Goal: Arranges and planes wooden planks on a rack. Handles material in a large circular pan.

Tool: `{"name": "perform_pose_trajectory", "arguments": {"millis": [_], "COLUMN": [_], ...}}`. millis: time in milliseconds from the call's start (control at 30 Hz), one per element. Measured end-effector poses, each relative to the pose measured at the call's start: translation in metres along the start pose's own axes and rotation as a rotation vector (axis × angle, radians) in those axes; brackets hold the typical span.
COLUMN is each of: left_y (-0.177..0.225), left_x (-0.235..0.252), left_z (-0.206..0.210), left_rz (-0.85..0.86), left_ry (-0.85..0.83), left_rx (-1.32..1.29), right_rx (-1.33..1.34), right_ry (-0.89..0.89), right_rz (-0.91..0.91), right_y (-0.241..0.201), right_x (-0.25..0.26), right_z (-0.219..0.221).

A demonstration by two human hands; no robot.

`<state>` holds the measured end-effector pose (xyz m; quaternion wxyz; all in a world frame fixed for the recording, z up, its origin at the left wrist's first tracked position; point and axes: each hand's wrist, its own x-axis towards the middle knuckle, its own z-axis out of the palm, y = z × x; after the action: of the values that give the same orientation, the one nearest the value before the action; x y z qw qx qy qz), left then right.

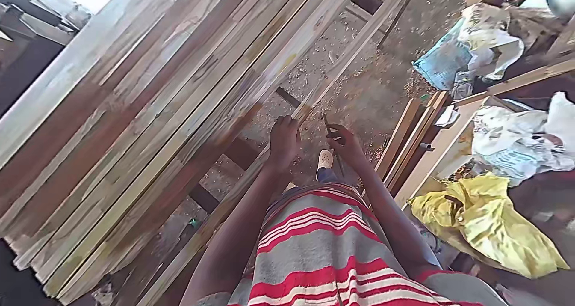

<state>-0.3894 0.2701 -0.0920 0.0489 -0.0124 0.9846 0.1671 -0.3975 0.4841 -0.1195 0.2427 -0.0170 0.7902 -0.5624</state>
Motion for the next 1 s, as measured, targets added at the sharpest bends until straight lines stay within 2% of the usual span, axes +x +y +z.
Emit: {"name": "perform_pose_trajectory", "arguments": {"millis": [100,200,267,333,433,467,567,667,800,900,1000], "left_y": [0.0,0.022,0.036,0.028,-0.001,-0.012,-0.042,-0.071,-0.086,-0.095,-0.107], "left_x": [-0.004,-0.014,-0.023,-0.034,-0.071,-0.09,-0.158,-0.226,-0.277,-0.29,-0.29], "left_z": [0.005,0.016,0.029,0.027,-0.002,-0.008,-0.021,-0.017,-0.019,-0.014,-0.011], "left_rz": [0.059,0.214,0.303,0.348,0.234,0.177,-0.06,-0.292,-0.614,-0.603,-0.489], "left_ry": [0.031,-0.022,-0.013,-0.062,-0.316,-0.342,-0.22,0.049,0.15,0.316,0.399], "left_rx": [-0.014,-0.044,-0.087,-0.198,-0.301,-0.309,-0.328,-0.287,-0.201,-0.275,-0.357], "right_rx": [0.079,0.137,0.119,0.046,-0.127,-0.199,-0.401,-0.5,-0.615,-0.722,-0.803], "right_ry": [0.017,0.015,0.022,0.045,0.045,0.042,0.048,0.106,0.128,0.115,0.075], "right_rz": [0.001,0.011,0.007,-0.021,-0.106,-0.15,-0.267,-0.35,-0.358,-0.281,-0.09], "right_y": [0.002,-0.004,-0.008,-0.013,-0.01,-0.008,-0.011,-0.008,0.01,0.009,-0.028], "right_x": [0.002,0.009,0.011,0.015,0.02,0.021,0.022,0.024,0.02,-0.008,-0.035], "right_z": [-0.003,-0.009,-0.014,-0.02,-0.02,-0.015,0.01,0.038,0.071,0.085,0.088]}}
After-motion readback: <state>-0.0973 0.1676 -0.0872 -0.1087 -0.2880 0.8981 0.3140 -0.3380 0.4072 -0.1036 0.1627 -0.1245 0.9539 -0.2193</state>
